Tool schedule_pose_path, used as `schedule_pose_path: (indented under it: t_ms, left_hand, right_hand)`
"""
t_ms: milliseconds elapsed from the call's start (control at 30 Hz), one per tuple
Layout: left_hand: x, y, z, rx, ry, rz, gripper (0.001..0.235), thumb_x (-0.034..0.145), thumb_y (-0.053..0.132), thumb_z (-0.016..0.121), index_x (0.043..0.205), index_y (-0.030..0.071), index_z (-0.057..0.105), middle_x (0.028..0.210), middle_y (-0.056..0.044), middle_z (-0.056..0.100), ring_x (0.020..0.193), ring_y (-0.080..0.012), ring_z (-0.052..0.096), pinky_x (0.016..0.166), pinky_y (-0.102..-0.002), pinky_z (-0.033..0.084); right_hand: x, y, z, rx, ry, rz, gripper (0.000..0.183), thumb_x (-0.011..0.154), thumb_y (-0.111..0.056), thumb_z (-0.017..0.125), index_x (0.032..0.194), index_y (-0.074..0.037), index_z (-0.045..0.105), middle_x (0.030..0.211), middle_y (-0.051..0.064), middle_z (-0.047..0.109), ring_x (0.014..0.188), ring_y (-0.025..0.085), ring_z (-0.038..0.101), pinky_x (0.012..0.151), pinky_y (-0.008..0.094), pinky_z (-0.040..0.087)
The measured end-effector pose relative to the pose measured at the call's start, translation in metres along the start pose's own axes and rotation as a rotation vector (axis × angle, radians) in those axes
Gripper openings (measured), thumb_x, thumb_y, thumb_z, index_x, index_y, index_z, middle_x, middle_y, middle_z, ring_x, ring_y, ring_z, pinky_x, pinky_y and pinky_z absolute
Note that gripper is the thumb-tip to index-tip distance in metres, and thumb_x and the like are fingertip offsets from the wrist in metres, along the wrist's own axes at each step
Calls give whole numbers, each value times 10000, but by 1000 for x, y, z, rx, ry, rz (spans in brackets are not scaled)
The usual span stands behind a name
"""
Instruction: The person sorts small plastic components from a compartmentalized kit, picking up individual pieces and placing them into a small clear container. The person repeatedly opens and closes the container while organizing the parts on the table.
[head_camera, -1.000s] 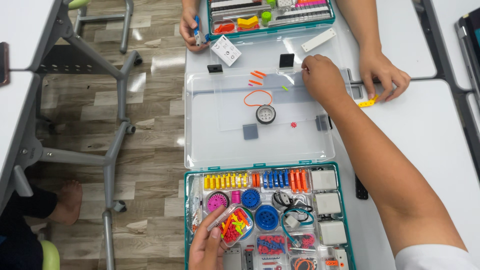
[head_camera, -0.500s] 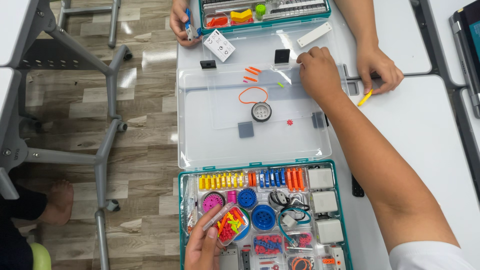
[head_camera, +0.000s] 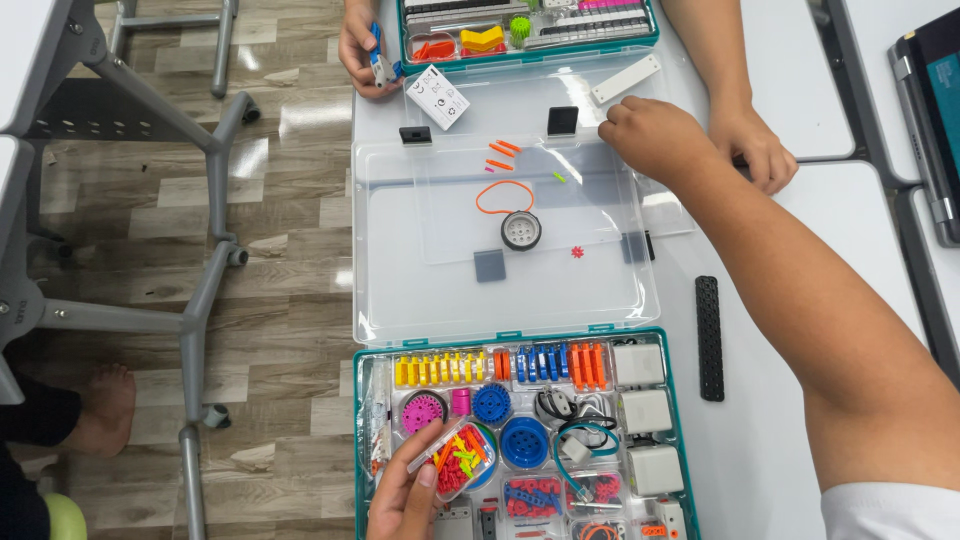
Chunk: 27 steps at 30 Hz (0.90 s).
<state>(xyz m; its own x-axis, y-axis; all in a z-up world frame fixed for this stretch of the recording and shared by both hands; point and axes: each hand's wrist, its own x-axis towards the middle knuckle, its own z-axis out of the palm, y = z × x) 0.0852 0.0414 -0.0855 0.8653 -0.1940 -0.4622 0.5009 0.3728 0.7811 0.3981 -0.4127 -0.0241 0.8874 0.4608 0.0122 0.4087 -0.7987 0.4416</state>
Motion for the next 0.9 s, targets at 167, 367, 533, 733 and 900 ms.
schedule_pose_path:
  t_ms: [167, 367, 533, 733, 900]
  left_hand:
    - [-1, 3, 2, 100, -49, 13, 494, 980, 173, 533, 1431, -27, 512, 1424, -242, 637, 1291, -313, 653, 1053, -430, 537]
    - [-11, 16, 13, 83, -4, 10, 499, 970, 182, 570, 1418, -37, 536, 1392, -249, 653, 1268, -303, 646, 1046, -436, 522]
    - [-13, 17, 12, 99, 26, -7, 502, 961, 193, 567, 1410, -27, 536, 1411, -229, 649, 1290, -293, 642, 1058, -431, 520]
    - [-7, 14, 3, 111, -26, 7, 500, 967, 194, 562, 1414, -30, 528, 1420, -233, 644, 1303, -298, 634, 1083, -428, 493]
    - [-7, 11, 2, 124, 2, -26, 493, 962, 182, 571, 1407, -27, 551, 1382, -242, 673, 1286, -301, 650, 1081, -430, 494]
  right_hand:
    - [5, -7, 4, -66, 39, 26, 75, 859, -100, 653, 918, -97, 701, 963, 42, 665, 1005, 214, 650, 858, 324, 559]
    - [8, -4, 26, -65, -50, 101, 102, 876, -98, 638, 958, -51, 676, 978, 92, 668, 978, 245, 658, 805, 343, 582]
    - [8, -3, 26, 154, -96, 232, 111, 887, -44, 610, 976, -44, 676, 1013, 114, 694, 1019, 296, 672, 763, 402, 590]
    - [3, 10, -9, 524, -210, 502, 117, 993, -108, 608, 1059, -61, 692, 966, 152, 722, 874, 351, 679, 726, 462, 547]
    - [-5, 19, -20, 727, -87, 577, 174, 977, -199, 685, 1071, -56, 716, 974, 127, 748, 864, 297, 704, 755, 407, 553]
